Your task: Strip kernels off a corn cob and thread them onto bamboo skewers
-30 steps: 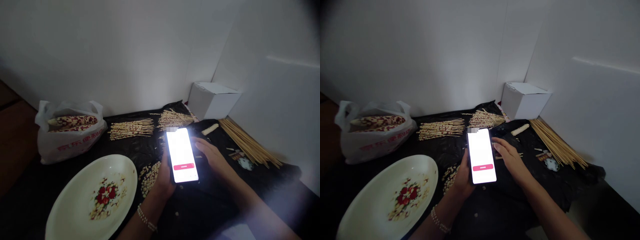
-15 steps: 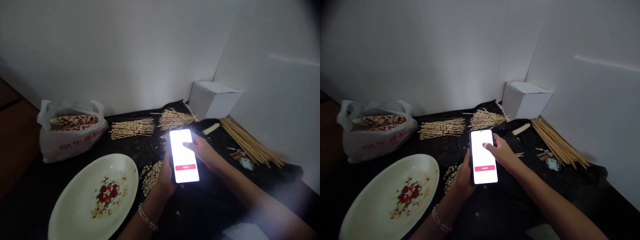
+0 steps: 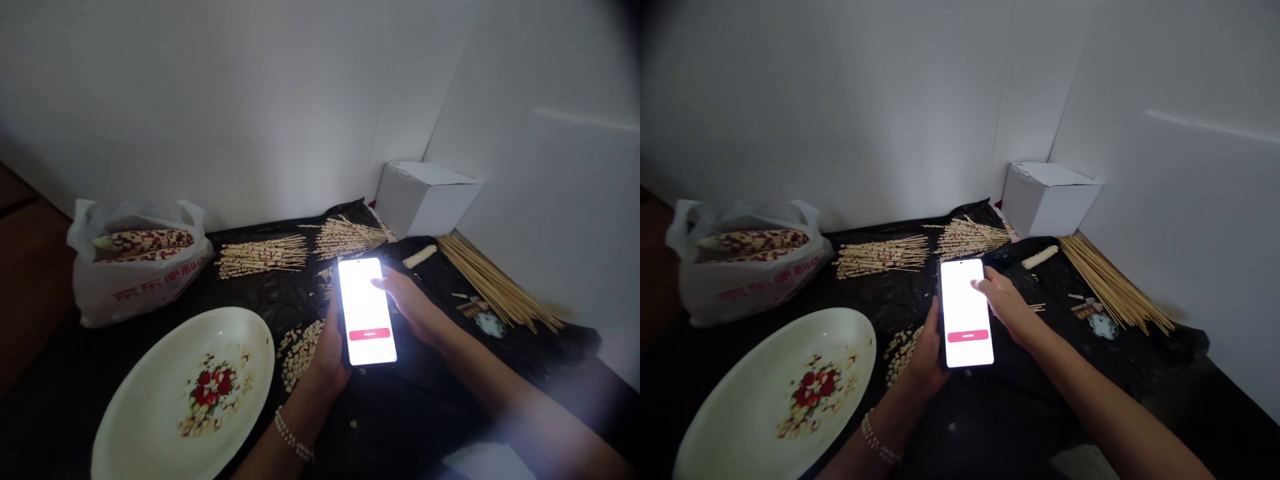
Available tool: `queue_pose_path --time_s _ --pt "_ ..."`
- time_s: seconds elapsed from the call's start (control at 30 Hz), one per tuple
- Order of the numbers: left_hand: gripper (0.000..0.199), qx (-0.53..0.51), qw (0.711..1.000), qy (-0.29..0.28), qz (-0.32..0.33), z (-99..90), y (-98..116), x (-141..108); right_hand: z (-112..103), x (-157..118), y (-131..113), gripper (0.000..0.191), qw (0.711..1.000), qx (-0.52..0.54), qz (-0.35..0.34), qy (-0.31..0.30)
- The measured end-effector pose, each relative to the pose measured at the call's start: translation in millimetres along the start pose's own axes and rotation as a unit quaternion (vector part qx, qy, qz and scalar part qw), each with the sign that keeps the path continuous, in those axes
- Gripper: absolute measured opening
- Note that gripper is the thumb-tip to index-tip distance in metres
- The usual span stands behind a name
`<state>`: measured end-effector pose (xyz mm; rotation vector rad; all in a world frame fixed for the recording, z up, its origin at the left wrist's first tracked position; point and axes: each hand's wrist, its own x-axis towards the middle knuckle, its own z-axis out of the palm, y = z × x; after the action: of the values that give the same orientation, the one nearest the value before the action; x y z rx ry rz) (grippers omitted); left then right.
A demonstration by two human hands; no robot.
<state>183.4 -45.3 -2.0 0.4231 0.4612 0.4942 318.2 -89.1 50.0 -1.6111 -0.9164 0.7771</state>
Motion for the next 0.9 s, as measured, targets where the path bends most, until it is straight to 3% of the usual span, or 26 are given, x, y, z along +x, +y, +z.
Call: queue_pose_path --time_s 0.67,0.9 --pt "0.051 0.001 1.000 -0.001 0.005 -1.9 -3.5 1.5 6.4 -5.0 -1.6 0.021 1.000 -0.003 0.011 0.013" --pt "0.051 -0.002 1.000 -0.010 0.013 0.1 -1.6 0.8 2.0 -4.2 2.5 0.023 1.000 0.024 0.010 -0.010"
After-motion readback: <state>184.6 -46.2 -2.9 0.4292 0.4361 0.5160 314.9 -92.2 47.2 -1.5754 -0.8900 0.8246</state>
